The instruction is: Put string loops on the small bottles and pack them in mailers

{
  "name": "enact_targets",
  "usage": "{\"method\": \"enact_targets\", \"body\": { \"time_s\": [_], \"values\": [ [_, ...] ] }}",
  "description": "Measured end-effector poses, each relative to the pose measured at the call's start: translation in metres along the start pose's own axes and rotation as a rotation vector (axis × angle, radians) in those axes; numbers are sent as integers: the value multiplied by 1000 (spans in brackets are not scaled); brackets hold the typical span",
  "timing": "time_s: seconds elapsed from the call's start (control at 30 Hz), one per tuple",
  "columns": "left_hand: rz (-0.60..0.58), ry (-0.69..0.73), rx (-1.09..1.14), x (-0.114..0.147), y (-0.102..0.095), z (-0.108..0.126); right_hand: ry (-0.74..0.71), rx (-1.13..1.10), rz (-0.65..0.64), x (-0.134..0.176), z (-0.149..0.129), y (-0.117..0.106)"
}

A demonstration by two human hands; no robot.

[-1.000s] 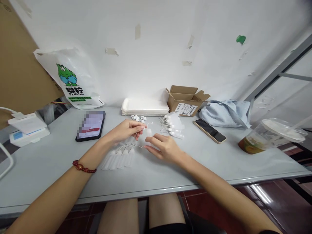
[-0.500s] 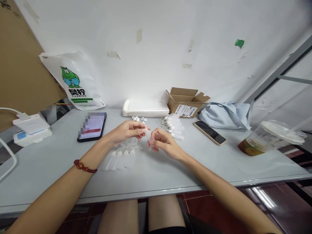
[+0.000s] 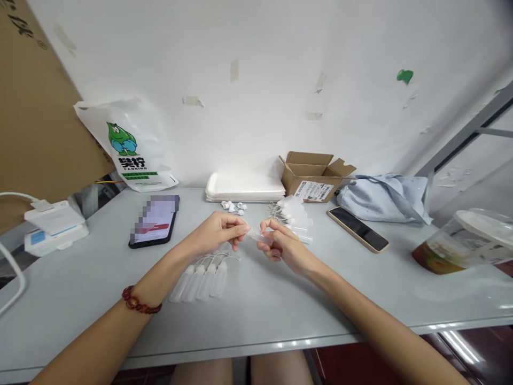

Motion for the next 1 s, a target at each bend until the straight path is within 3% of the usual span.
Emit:
{"method": "enact_targets", "body": {
  "time_s": [0.17,0.33,0.57,0.8,1.0],
  "values": [
    [-23,-60,2,0,7,-3,7,8,-15,0,-4,-1],
    [131,-41,-25,0,8,4,-5,-32,1,-4,-5,-3],
    [247,64,43,0,7,13,-21,-97,-17,-4,-9,-5],
    [135,-63,88,0,7,5,-60,-55,-34,-3,-10,-3],
    [140,37,10,2,6,10,-43,-71,-28,-3,-8,-4]
  ]
}}
Point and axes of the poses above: each hand's wrist, its own x-axis away from the middle knuckle, its own y-axis out of the palm, z = x × y, the point moved 3 cm from there along -x, towards the middle knuckle, and after that the axes turned 15 degrees about -x, right-handed, at the moved point
